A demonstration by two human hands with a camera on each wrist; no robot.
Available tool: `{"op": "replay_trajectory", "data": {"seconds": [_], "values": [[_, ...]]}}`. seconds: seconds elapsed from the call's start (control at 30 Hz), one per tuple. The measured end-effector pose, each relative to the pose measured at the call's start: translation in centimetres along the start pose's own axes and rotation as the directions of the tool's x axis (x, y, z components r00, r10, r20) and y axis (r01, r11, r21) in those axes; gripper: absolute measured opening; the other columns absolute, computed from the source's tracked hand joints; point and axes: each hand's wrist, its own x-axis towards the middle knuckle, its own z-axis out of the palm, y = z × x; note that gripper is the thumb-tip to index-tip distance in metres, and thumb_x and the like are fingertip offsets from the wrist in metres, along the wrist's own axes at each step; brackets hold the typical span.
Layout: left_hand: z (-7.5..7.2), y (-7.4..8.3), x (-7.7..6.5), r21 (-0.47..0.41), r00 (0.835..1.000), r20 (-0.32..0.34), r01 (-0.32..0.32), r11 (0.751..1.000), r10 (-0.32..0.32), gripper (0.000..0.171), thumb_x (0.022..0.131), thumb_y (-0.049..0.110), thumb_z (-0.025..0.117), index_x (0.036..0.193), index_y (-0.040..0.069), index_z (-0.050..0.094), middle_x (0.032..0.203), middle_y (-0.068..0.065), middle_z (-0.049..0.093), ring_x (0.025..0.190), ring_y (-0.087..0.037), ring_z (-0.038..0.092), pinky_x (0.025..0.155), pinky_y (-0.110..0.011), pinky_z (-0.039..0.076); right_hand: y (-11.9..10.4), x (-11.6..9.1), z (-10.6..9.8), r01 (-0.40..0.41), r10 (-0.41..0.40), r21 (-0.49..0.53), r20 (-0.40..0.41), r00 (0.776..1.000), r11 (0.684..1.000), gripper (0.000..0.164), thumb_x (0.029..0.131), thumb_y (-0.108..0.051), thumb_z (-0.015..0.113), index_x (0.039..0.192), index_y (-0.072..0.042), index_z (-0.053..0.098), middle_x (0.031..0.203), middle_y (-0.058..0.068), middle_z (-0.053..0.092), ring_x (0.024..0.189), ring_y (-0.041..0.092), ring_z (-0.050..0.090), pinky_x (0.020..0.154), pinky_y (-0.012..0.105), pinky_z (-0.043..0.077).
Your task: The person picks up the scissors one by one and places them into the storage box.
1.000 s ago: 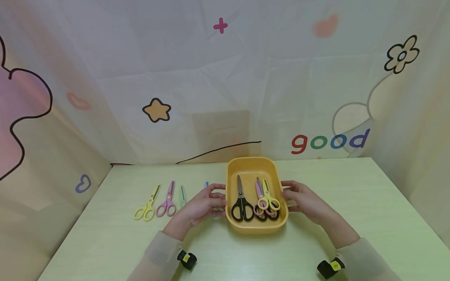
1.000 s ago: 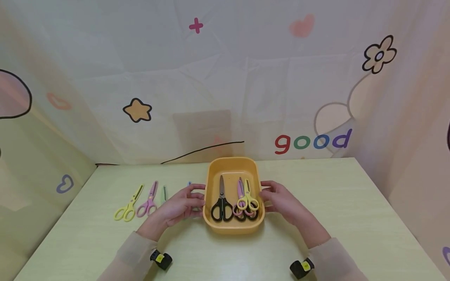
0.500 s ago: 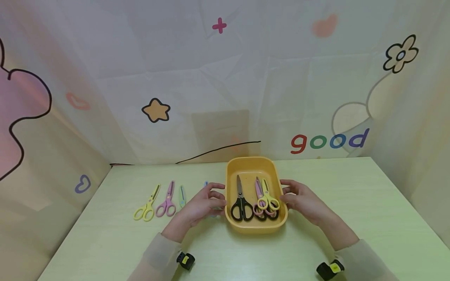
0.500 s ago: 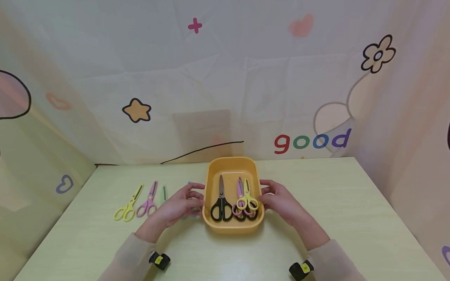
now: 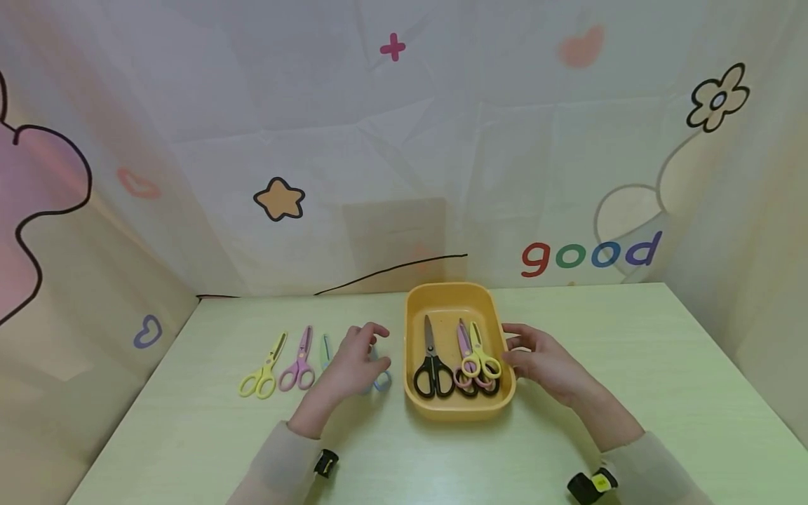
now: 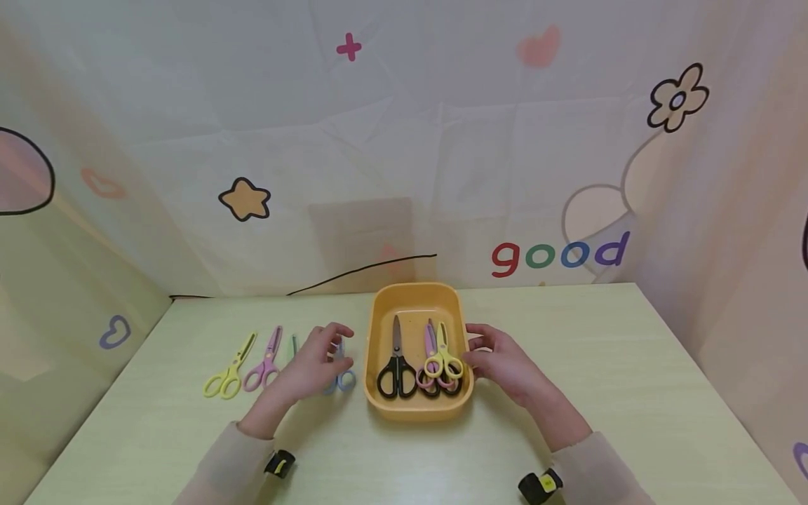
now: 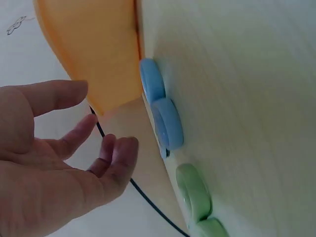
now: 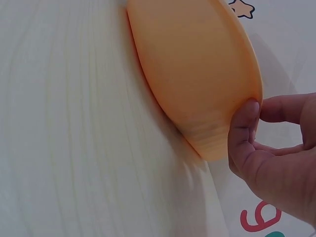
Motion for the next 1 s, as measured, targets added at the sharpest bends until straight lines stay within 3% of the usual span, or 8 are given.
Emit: {"op": "replay_trajectory", "data": {"seconds": [0.1, 0.27, 0.53, 0.73, 1.0], "values": [[0.04, -0.09, -0.19, 0.133, 1.000, 0.021, 0.005, 0.991, -0.008, 0.039, 0.092, 0.008, 0.073, 0.128, 0.006, 0.056, 0.118, -0.022, 0.047, 0.106, -0.035, 0.046, 0.087, -0.052, 0.048, 0.05, 0.02, 0.01, -0.002, 0.002, 0.004, -0.001, 1.000, 1.000, 0.065, 0.099, -0.004, 0.059, 0.155, 0.006, 0.028, 0.132, 0.027, 0.045, 0.103, 0.029, 0.058, 0.083, 0.029, 0.056], [0.20, -0.07, -0.42, 0.234, 0.995, 0.077, 0.045, 0.971, -0.064, 0.043, 0.092, 0.013, 0.077, 0.128, 0.007, 0.054, 0.118, -0.020, 0.042, 0.110, -0.037, 0.042, 0.085, -0.050, 0.049, 0.10, 0.03, 0.00, -0.004, 0.004, 0.008, -0.002, 1.000, 1.000, 0.065, 0.099, -0.004, 0.059, 0.155, 0.006, 0.028, 0.132, 0.026, 0.045, 0.104, 0.029, 0.057, 0.084, 0.030, 0.057], [0.20, 0.08, -0.63, 0.299, 0.985, 0.138, 0.055, 0.953, -0.101, 0.045, 0.086, 0.011, 0.082, 0.123, 0.011, 0.057, 0.116, -0.023, 0.043, 0.105, -0.036, 0.045, 0.083, -0.053, 0.051, -0.02, -0.02, -0.06, 0.003, -0.003, 0.017, 0.002, 1.000, 1.000, 0.064, 0.099, -0.003, 0.058, 0.155, 0.006, 0.029, 0.129, 0.026, 0.044, 0.105, 0.029, 0.056, 0.084, 0.030, 0.056], [0.01, 0.39, -0.62, 0.337, 0.977, 0.183, 0.042, 0.941, -0.109, 0.033, 0.088, 0.011, 0.080, 0.115, 0.012, 0.061, 0.113, -0.021, 0.047, 0.102, -0.035, 0.045, 0.081, -0.053, 0.051, -0.07, -0.04, -0.11, 0.003, -0.003, 0.019, 0.008, 1.000, 1.000, 0.065, 0.099, -0.004, 0.058, 0.155, 0.006, 0.028, 0.131, 0.027, 0.044, 0.105, 0.029, 0.056, 0.084, 0.030, 0.057], [0.15, 0.67, -0.52, 0.371, 0.976, 0.197, 0.015, 0.929, -0.095, 0.029, 0.088, 0.011, 0.076, 0.114, 0.014, 0.064, 0.116, -0.025, 0.048, 0.105, -0.037, 0.045, 0.082, -0.054, 0.049, -0.01, -0.10, -0.10, 0.008, -0.008, 0.019, 0.012, 1.000, 1.000, 0.064, 0.099, -0.004, 0.058, 0.155, 0.007, 0.028, 0.131, 0.027, 0.043, 0.105, 0.029, 0.056, 0.085, 0.031, 0.057]]}}
